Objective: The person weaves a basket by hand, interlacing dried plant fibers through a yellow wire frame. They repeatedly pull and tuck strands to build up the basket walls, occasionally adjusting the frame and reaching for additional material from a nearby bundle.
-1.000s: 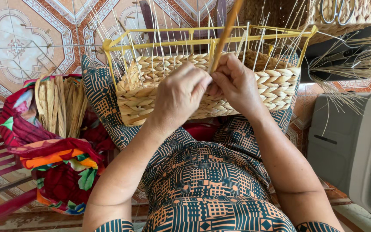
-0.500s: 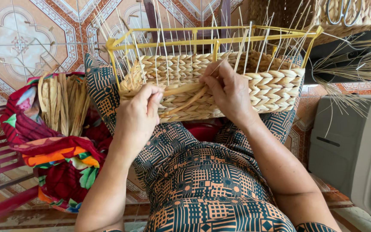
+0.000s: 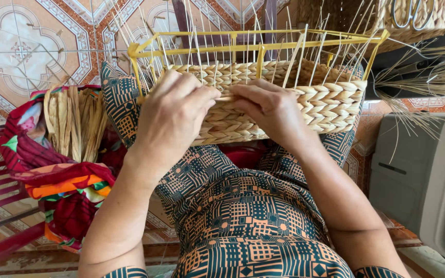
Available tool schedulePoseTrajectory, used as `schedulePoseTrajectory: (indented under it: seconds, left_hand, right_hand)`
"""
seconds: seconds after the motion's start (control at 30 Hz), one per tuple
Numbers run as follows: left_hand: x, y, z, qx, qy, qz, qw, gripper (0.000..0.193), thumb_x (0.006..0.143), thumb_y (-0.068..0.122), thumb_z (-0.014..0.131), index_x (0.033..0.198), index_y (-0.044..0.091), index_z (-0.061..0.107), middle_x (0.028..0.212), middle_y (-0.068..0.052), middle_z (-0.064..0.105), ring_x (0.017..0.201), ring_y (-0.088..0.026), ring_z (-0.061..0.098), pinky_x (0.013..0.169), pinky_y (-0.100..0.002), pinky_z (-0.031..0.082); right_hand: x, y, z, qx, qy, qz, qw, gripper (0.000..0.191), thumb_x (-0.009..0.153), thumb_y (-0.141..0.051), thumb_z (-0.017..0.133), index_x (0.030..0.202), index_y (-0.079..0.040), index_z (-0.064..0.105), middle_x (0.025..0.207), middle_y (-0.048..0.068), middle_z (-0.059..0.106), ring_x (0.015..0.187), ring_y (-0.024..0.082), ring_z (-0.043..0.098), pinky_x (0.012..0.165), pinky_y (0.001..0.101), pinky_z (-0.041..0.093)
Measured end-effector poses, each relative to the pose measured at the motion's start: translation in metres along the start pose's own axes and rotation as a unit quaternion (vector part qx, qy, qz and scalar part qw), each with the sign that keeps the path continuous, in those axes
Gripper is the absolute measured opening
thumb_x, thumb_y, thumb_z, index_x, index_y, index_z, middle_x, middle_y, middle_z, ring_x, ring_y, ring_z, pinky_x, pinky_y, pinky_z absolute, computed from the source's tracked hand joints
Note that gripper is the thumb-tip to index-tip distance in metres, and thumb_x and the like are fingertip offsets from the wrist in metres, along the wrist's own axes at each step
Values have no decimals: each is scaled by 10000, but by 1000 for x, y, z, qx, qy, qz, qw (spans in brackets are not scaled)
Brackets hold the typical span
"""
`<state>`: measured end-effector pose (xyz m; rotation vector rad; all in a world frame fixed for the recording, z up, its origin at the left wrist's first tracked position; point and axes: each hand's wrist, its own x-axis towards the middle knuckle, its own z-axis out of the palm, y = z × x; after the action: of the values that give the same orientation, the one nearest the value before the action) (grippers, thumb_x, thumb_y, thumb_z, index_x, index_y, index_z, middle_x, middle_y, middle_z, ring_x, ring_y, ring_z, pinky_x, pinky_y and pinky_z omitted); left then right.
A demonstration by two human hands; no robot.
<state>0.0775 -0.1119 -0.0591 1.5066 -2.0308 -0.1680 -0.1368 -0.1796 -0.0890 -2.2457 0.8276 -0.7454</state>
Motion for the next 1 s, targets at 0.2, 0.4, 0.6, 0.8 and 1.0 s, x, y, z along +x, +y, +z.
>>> schedulePoseTrajectory:
  seconds: [0.2,0.4,0.6,0.8,1.0]
  left_hand:
    - [7,28,-17,14,57,-30,998,239,921,281,787,940,48,733,804,-94,690,732,-251,646,617,-374,540]
    - [33,-2,33,-180,-151,-210,949,203,1009,232,628,1030,45,705,737,-41,704,572,-112,673,489,-257,572]
    - [12,-2,44,-168,11,3,986,109,1051,185,706,1028,78,707,997,-53,690,832,-120,704,703,-219,642]
    - [-11,20,15,-78,119,34,989,275,881,13,745,1145,-5,671,1202,-122,631,996,-229,707,822,-290,621]
    - [-26,24,22,-2,83,-30,996,274,951,2,735,1213,7,652,1119,-65,584,970,-185,676,793,-245,640]
  right_hand:
    - [8,7,10,-21,19,60,998,87,976,-4,721,1037,20,664,855,113,719,689,162,694,622,304,565]
    - [8,11,3,158,-18,181,971,99,1019,13,608,1103,-14,563,860,52,692,633,69,640,516,244,565]
    - [11,14,6,100,-37,231,967,40,1011,-13,634,1040,-39,626,752,23,687,601,54,642,504,237,522]
    - [9,5,12,52,-37,174,983,20,1011,-64,687,995,-53,691,761,30,714,668,78,649,561,255,528]
    - [10,-1,9,8,-33,75,997,89,1008,-12,652,1064,-46,712,859,58,711,769,93,680,677,265,546]
